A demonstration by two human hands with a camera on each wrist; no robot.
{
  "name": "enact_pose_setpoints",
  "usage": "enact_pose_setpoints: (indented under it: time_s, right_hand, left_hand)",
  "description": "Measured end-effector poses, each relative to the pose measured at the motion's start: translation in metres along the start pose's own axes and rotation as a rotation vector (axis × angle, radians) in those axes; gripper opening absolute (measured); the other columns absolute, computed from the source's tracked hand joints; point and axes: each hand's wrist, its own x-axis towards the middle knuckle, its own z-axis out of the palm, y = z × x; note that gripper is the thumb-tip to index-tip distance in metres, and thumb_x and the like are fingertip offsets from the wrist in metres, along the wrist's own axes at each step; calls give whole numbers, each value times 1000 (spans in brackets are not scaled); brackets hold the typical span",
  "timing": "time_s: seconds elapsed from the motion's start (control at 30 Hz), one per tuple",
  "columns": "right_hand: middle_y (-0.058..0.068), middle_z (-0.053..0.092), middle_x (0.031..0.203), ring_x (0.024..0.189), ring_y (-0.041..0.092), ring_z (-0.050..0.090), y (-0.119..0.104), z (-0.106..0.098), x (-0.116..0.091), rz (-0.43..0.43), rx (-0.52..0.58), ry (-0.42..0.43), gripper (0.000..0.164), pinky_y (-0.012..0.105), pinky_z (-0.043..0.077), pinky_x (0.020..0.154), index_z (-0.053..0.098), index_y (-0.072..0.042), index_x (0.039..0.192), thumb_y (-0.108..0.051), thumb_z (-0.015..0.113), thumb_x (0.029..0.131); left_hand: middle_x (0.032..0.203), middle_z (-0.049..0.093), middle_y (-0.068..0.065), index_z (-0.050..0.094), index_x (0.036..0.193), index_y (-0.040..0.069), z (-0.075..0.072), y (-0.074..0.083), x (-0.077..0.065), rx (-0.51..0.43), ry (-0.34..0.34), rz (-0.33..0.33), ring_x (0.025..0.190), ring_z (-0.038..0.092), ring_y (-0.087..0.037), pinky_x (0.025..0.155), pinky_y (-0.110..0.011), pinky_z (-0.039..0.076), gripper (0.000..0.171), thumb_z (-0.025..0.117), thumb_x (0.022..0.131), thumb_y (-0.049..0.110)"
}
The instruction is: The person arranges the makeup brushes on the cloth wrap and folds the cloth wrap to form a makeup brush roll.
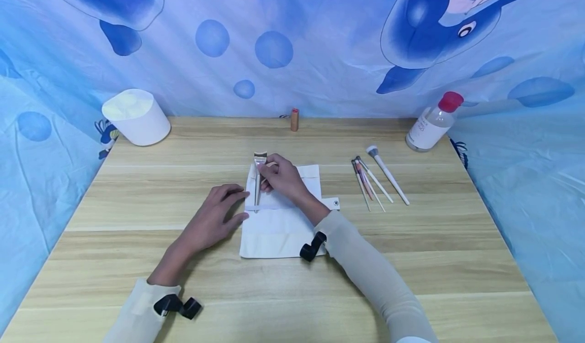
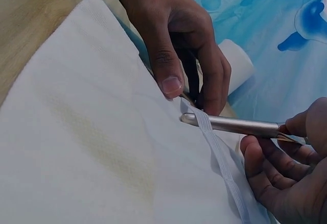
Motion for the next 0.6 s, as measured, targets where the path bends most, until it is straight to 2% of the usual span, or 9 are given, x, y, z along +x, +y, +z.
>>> enact_pose_setpoints:
  time_s: [0.13,0.43,0.6]
  right_hand:
    - [20,70,85,75,34,69,1,-1,1,1,-4,4,27,38,58,65,56,-4,118,-25,61,102]
    - [17,67,95,83,39,69,-5,-2,1,21,10,2,22,39,59,66,61,-3,105,-24,61,102]
    - [16,67,96,77,34,68,-5,-1,0,41,10,-21,23,37,58,62,62,-2,102,-24,60,103]
  left_hand:
    - [143,47,-11,60,138,8,0,0,0,2,2,-1,133,38,-29,112,-45,32,51,69,96,34]
    - [143,47,-11,60,138,8,0,0,0,-1,5,-3,133,39,-29,111,-45,32,51,69,96,34]
    - [142,48,-11,60,138,8,0,0,0,2,1,-3,133,39,-29,112,-45,32,51,70,95,35]
